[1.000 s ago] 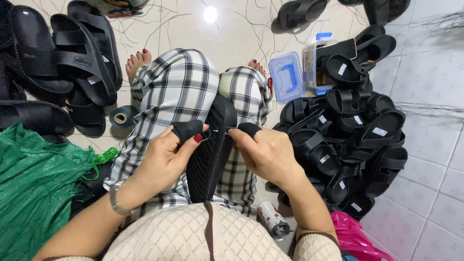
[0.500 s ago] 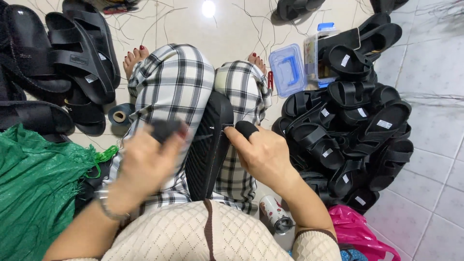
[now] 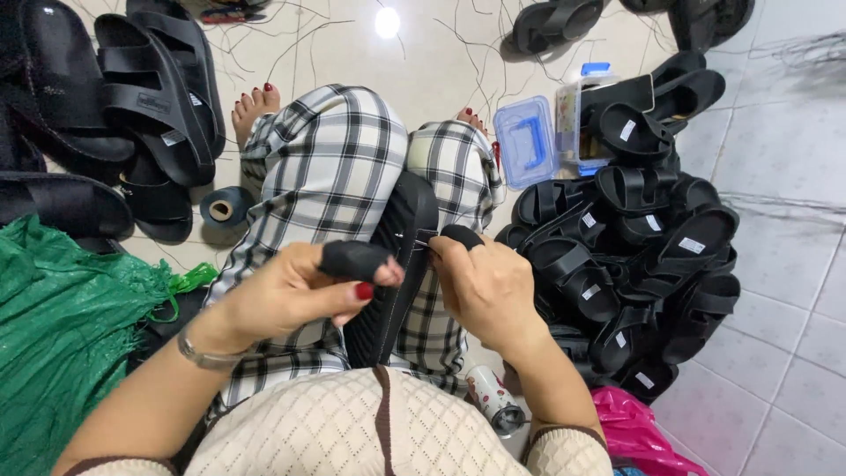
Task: Hand-sewing the strap of a black sandal using a needle and thread while sitting on the floor.
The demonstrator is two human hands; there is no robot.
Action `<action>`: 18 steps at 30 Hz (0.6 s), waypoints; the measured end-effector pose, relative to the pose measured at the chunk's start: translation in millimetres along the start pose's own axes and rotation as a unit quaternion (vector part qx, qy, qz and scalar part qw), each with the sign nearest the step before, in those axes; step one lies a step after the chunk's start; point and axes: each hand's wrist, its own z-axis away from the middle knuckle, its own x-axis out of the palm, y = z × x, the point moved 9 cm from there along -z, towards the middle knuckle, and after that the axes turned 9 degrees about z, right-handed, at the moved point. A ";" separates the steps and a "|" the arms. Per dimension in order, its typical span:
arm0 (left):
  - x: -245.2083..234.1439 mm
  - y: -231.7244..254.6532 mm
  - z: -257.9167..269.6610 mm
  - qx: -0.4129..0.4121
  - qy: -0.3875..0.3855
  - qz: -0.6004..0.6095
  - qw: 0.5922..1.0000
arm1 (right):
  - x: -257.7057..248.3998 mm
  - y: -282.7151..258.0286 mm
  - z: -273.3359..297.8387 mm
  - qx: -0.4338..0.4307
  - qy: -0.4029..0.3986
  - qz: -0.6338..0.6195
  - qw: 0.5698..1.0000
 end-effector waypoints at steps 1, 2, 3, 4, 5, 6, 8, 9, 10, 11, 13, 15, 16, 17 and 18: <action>-9.2 -7.0 1.6 -0.025 0.046 -0.137 0.989 | 3.3 1.2 2.7 -0.009 -0.001 -0.029 1.000; -18.6 -12.2 4.0 -0.050 0.092 -0.270 0.957 | 6.5 2.9 5.8 -0.018 -0.002 -0.058 0.998; -13.8 -12.7 0.6 -0.049 0.092 -0.269 0.957 | 6.5 3.8 5.5 -0.019 -0.003 -0.057 0.998; -26.1 -10.5 2.7 -0.073 0.191 -0.321 0.925 | 8.1 4.7 5.5 -0.022 -0.016 -0.054 0.998; -37.7 -4.3 8.0 -0.094 0.287 -0.370 0.878 | 10.7 5.3 3.5 -0.026 -0.025 -0.052 0.998; -37.4 -4.9 6.3 -0.092 0.288 -0.371 0.878 | 12.4 6.5 2.0 -0.027 -0.022 -0.052 0.998; -34.7 -27.5 5.6 -0.209 0.241 -0.415 0.852 | 12.7 6.6 4.8 -0.033 -0.015 -0.050 0.998; -37.9 -40.2 7.7 -0.209 0.238 -0.419 0.851 | 10.9 5.2 3.5 -0.030 -0.012 -0.048 0.998; -29.4 -32.2 1.4 -0.088 0.214 -0.511 0.828 | 7.8 3.5 2.1 -0.031 -0.002 -0.032 0.999; -14.2 -28.6 2.0 0.033 0.184 -0.591 0.785 | 4.3 1.0 2.9 -0.032 0.007 -0.018 0.999; -4.2 -29.9 1.6 0.053 0.185 -0.609 0.770 | -11.2 -0.4 8.2 -0.020 -0.064 0.002 0.998; -0.4 -31.9 4.6 0.073 0.190 -0.627 0.752 | -18.6 -0.8 12.5 -0.014 -0.134 0.020 0.991; -6.9 -38.3 6.9 0.043 0.203 -0.633 0.746 | -20.0 -0.2 14.4 -0.014 -0.162 0.032 0.986; -14.3 -43.9 8.6 0.015 0.219 -0.638 0.738 | -20.9 1.4 14.8 -0.016 -0.190 0.047 0.981; -18.8 -38.7 8.0 0.017 0.223 -0.639 0.736 | -33.4 7.1 23.9 -0.020 -0.187 0.046 0.981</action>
